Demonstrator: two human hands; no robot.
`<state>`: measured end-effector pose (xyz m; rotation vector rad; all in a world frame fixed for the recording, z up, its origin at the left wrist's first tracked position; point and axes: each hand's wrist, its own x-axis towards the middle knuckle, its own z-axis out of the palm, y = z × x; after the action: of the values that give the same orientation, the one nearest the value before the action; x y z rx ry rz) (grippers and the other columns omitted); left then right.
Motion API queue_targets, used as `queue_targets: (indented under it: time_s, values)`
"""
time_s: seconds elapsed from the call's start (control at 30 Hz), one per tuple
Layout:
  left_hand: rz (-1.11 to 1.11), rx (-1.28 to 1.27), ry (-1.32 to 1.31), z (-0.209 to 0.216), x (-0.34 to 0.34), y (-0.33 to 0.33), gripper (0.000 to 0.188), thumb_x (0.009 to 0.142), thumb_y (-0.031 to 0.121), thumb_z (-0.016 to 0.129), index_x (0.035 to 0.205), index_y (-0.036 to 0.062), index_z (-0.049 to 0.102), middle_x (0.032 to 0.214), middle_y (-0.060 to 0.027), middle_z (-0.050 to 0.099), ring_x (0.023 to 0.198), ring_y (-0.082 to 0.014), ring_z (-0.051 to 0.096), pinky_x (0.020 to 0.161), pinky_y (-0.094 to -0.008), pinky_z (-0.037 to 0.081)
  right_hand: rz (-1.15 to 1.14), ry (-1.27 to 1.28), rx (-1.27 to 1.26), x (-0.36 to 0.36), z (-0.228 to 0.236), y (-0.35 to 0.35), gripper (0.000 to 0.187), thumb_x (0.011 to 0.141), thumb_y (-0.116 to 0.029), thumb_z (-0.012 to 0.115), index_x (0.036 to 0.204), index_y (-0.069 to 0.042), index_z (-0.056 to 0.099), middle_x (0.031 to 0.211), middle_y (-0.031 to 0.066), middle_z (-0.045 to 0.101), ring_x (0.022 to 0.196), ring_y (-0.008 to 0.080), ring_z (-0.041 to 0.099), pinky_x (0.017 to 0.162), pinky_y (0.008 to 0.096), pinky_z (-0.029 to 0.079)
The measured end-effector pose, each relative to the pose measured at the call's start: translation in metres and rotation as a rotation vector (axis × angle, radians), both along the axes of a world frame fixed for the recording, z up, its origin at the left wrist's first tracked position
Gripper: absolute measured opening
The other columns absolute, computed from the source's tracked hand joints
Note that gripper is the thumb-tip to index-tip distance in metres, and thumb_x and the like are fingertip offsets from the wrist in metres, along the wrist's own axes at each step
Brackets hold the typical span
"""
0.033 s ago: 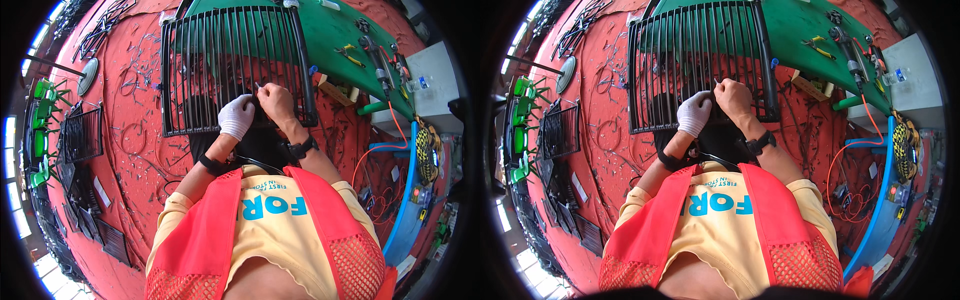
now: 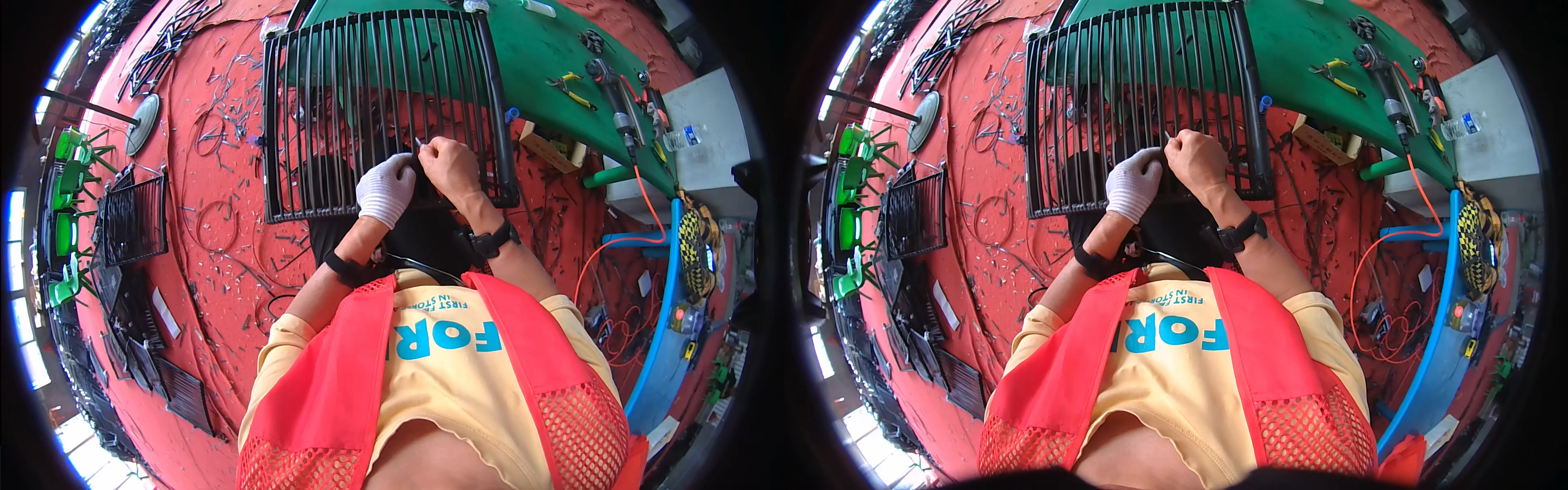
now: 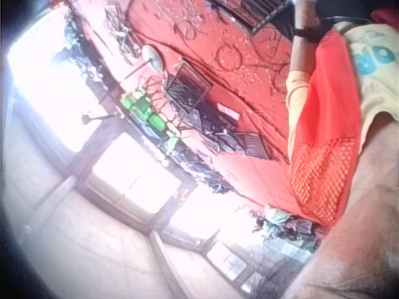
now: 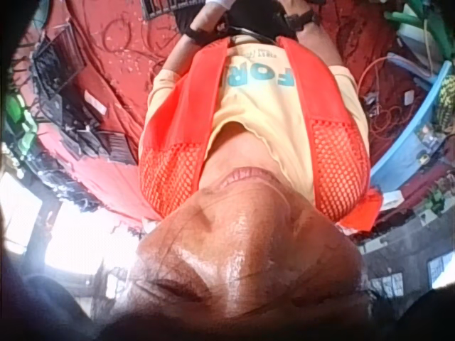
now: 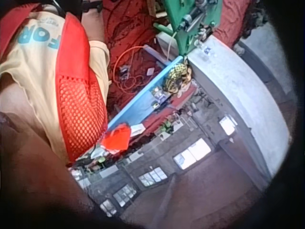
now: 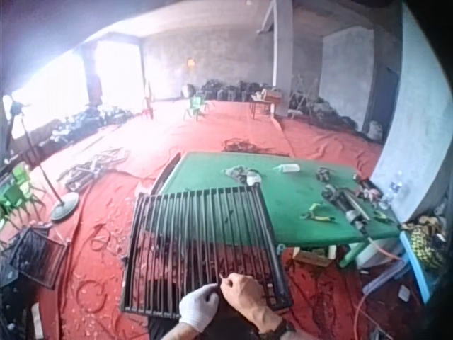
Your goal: The person sits on the floor and assembles a black metal grate by inserting and securing thin metal rods into a frame. They use a small tool to tighten or adjust the rods and repeatedly reposition the grate to access different sections.
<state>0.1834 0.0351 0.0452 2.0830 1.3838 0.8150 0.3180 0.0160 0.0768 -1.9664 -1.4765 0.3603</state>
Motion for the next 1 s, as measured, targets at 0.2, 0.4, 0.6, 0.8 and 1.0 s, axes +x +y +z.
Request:
queue_targets:
  time_s: [0.2,0.4,0.6,0.8,1.0]
  values:
    - [-0.159,-0.606,-0.36,0.008,-0.007,0.028,0.026,0.092,0.025,0.055,0.098,0.0023,0.066,0.06,-0.0023,0.06,0.045,-0.0099,0.053,0.042,-0.0248,0.04,0.256,0.355,-0.273,0.014,0.003,-0.003,0.027,0.088,-0.029,0.057,0.081,-0.004,0.066,0.067,0.0111,0.065,0.066,0.026,0.065,0.062,0.0361,0.049]
    - [-0.04,-0.901,-0.673,0.024,-0.01,0.024,0.017,0.088,0.023,0.061,0.087,0.0072,0.065,0.057,0.0,0.057,0.04,-0.0067,0.044,0.036,-0.0206,0.03,0.273,0.39,-0.235,0.014,-0.003,-0.003,0.025,0.089,-0.028,0.058,0.084,-0.005,0.067,0.068,0.0082,0.065,0.066,0.0241,0.065,0.061,0.0355,0.049]
    - [0.003,-0.725,-0.807,0.019,-0.009,0.011,0.013,0.086,0.018,0.065,0.083,0.0067,0.06,0.057,-0.0003,0.055,0.041,-0.0067,0.045,0.036,-0.0213,0.033,0.145,-0.064,0.223,-0.015,-0.009,-0.025,0.017,0.086,-0.022,0.061,0.095,-0.007,0.064,0.088,0.0111,0.064,0.08,0.0346,0.063,0.062,0.0404,0.051]
    - [-0.032,-0.562,-0.807,0.027,-0.025,-0.001,0.01,0.089,0.013,0.062,0.084,0.0059,0.057,0.058,-0.0007,0.055,0.043,-0.0066,0.047,0.039,-0.0217,0.035,0.244,-0.086,0.452,-0.018,-0.017,-0.05,0.028,0.083,-0.009,0.063,0.111,-0.007,0.059,0.106,0.0092,0.057,0.091,0.0272,0.062,0.076,0.0349,0.052]
    - [-0.119,0.072,-0.196,0.033,-0.062,-0.006,0.014,0.084,0.013,0.066,0.087,0.0066,0.054,0.064,-0.0157,0.059,0.06,-0.0333,0.062,0.05,-0.0368,0.048,0.303,-0.141,0.544,-0.013,-0.012,-0.043,0.024,0.086,-0.013,0.061,0.108,-0.006,0.061,0.103,0.0077,0.058,0.089,0.0265,0.063,0.074,0.0341,0.053]
